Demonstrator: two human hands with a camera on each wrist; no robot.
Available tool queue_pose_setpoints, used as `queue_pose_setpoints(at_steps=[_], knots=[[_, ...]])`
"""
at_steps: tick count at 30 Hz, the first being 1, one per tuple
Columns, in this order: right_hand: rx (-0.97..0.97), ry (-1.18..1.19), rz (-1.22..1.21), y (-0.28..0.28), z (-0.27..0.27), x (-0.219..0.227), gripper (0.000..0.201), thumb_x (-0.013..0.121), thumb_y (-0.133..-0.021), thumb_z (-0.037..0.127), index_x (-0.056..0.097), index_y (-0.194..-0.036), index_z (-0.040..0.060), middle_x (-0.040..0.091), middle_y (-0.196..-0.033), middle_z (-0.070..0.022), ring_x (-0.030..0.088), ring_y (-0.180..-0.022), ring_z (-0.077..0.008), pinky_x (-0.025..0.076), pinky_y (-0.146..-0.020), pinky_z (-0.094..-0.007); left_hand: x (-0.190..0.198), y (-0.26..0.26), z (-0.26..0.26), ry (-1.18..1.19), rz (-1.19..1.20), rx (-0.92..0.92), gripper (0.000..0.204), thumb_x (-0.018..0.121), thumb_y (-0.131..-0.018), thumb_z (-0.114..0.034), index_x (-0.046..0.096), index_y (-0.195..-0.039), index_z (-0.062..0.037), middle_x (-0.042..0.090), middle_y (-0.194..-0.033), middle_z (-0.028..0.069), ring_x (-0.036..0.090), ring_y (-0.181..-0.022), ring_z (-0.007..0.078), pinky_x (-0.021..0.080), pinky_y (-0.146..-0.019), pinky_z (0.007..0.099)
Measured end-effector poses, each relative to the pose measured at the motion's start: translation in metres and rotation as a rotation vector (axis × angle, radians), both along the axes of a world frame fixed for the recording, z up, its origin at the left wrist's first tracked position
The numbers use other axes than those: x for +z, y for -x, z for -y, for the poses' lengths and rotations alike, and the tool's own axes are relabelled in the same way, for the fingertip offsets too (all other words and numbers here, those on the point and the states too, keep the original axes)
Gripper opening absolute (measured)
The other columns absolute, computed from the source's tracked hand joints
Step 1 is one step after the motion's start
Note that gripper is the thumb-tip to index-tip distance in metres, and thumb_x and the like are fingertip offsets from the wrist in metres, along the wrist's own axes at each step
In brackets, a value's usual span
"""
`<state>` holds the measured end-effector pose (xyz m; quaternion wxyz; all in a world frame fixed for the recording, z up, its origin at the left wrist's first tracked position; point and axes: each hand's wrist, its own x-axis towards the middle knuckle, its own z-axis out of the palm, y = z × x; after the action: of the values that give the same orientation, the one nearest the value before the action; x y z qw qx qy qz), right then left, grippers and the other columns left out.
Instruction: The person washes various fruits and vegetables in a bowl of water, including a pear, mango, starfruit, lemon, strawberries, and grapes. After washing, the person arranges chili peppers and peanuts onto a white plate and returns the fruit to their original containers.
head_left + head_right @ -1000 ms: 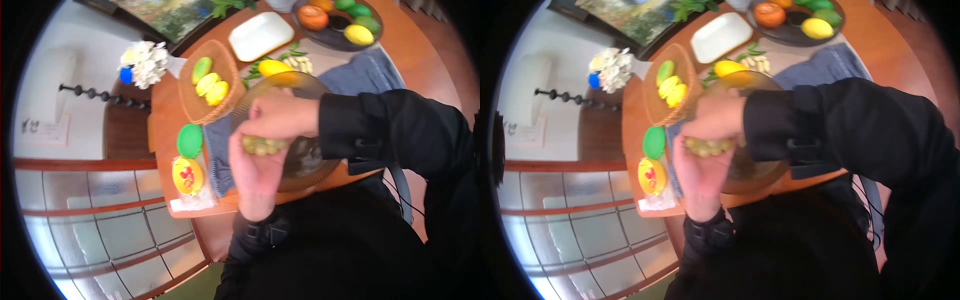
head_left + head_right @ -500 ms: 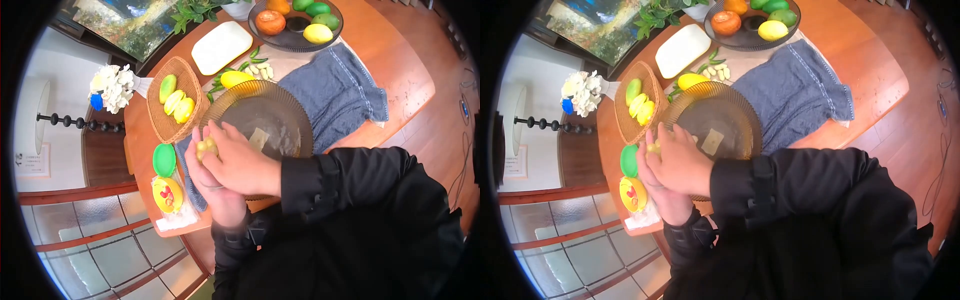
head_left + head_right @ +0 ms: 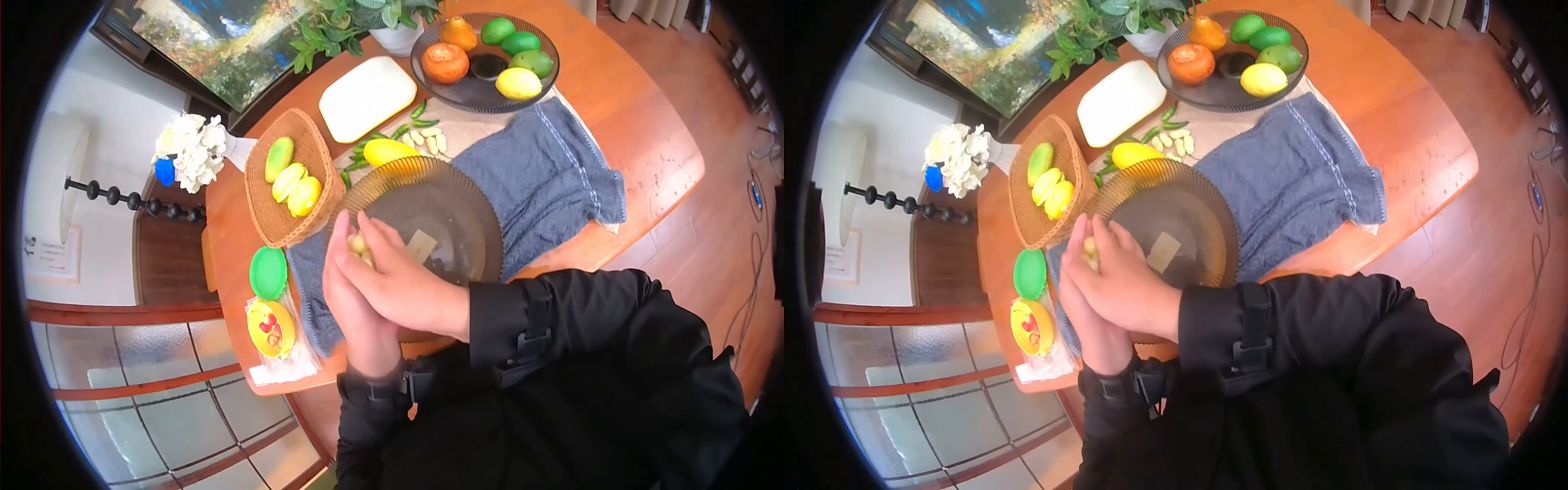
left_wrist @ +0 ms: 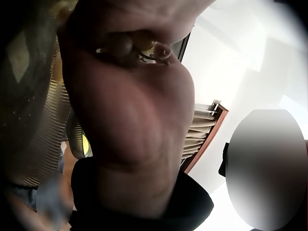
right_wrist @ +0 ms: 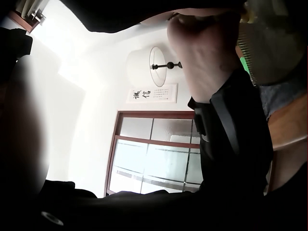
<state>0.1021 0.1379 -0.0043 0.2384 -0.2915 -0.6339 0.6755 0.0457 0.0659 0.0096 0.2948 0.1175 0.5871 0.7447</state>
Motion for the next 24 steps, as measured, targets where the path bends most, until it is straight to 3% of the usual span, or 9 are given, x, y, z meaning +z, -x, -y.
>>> queue_pose_setpoints(at_steps=[3,5,7,9,15,16,19,20,24], knots=[[-0.014,-0.037,0.099,-0.001,-0.006,0.017,0.07,0.045,-0.116,0.045,0.044,-0.162,-0.0083,0.065,-0.133,-0.0187,0.061,-0.125,-0.0298,0.048,-0.111,-0.0403,0.004,-0.016,-0.006,-0.085,0.011,-0.061,0.05,0.044,-0.118,-0.017,0.048,-0.163,0.0044,0.059,-0.158,0.0183,0.065,-0.137,0.0261,0.053,-0.114,0.0396],[0.164,0.47,-0.054,-0.014,-0.033,0.028,0.08,0.051,-0.114,0.05,0.038,-0.162,-0.0128,0.06,-0.141,-0.0299,0.07,-0.114,-0.0363,0.062,-0.083,-0.0454,0.013,-0.029,-0.007,-0.032,0.006,-0.068,0.05,0.046,-0.118,-0.014,0.047,-0.164,0.0045,0.057,-0.161,0.0182,0.063,-0.14,0.0264,0.053,-0.116,0.0401],[0.319,0.689,-0.069,-0.018,-0.039,0.03,0.074,0.047,-0.116,0.052,0.043,-0.161,-0.0065,0.059,-0.145,-0.0205,0.052,-0.139,-0.0277,0.041,-0.12,-0.0423,0.002,-0.028,-0.01,-0.016,-0.003,-0.013,0.05,0.04,-0.119,-0.018,0.046,-0.163,0.0051,0.06,-0.155,0.0198,0.064,-0.139,0.0281,0.052,-0.117,0.0417],[0.172,0.28,0.013,-0.015,-0.013,0.021,0.086,0.046,-0.117,0.052,0.023,-0.171,-0.0112,0.04,-0.171,-0.0281,0.035,-0.163,-0.0339,0.031,-0.131,-0.0403,0.001,-0.02,-0.009,-0.023,-0.054,0.037,0.051,0.04,-0.118,-0.019,0.047,-0.162,0.0058,0.061,-0.155,0.0185,0.063,-0.14,0.0271,0.052,-0.115,0.041],[0.278,0.591,-0.075,-0.023,-0.016,0.029,0.098,0.046,-0.116,0.058,0.005,-0.174,-0.0096,0.016,-0.183,-0.0275,0.012,-0.172,-0.0335,0.018,-0.137,-0.041,0.009,-0.012,-0.002,0.014,-0.177,-0.083,0.053,0.043,-0.118,-0.017,0.045,-0.165,0.0062,0.051,-0.169,0.0185,0.052,-0.153,0.0258,0.043,-0.124,0.0376],[0.192,0.612,-0.123,-0.019,-0.022,0.029,0.082,0.049,-0.116,0.057,0.036,-0.168,-0.0042,0.053,-0.162,-0.023,0.053,-0.152,-0.0304,0.048,-0.119,-0.037,0.012,-0.02,0.0,0.001,-0.069,-0.115,0.054,0.042,-0.118,-0.016,0.042,-0.167,0.0076,0.047,-0.172,0.019,0.047,-0.157,0.0255,0.038,-0.128,0.0372],[0.239,0.842,-0.149,-0.016,-0.036,0.014,0.053,0.052,-0.115,0.056,0.064,-0.136,0.0093,0.074,-0.115,-0.0077,0.074,-0.098,-0.0184,0.059,-0.075,-0.0298,0.008,-0.034,0.0,0.04,-0.216,-0.092,0.052,0.038,-0.118,-0.017,0.049,-0.162,0.0079,0.057,-0.16,0.0209,0.058,-0.146,0.0269,0.047,-0.121,0.0382],[0.176,0.88,-0.149,-0.016,-0.033,0.019,0.039,0.054,-0.114,0.056,0.064,-0.107,0.0195,0.065,-0.084,0.0041,0.06,-0.063,-0.01,0.044,-0.047,-0.0276,0.005,-0.032,-0.001,0.015,-0.192,-0.08,0.052,0.038,-0.116,-0.013,0.049,-0.162,0.0083,0.061,-0.156,0.0207,0.06,-0.144,0.0275,0.047,-0.12,0.0382],[0.303,1.003,-0.229,-0.02,-0.044,-0.007,0.038,0.056,-0.113,0.056,0.067,-0.107,0.0199,0.07,-0.093,0.0018,0.068,-0.074,-0.0132,0.054,-0.06,-0.0293,0.0,-0.022,0.004,0.028,-0.267,-0.151,0.052,0.04,-0.112,-0.006,0.052,-0.16,0.0085,0.062,-0.156,0.0215,0.061,-0.144,0.0276,0.046,-0.122,0.0386]])
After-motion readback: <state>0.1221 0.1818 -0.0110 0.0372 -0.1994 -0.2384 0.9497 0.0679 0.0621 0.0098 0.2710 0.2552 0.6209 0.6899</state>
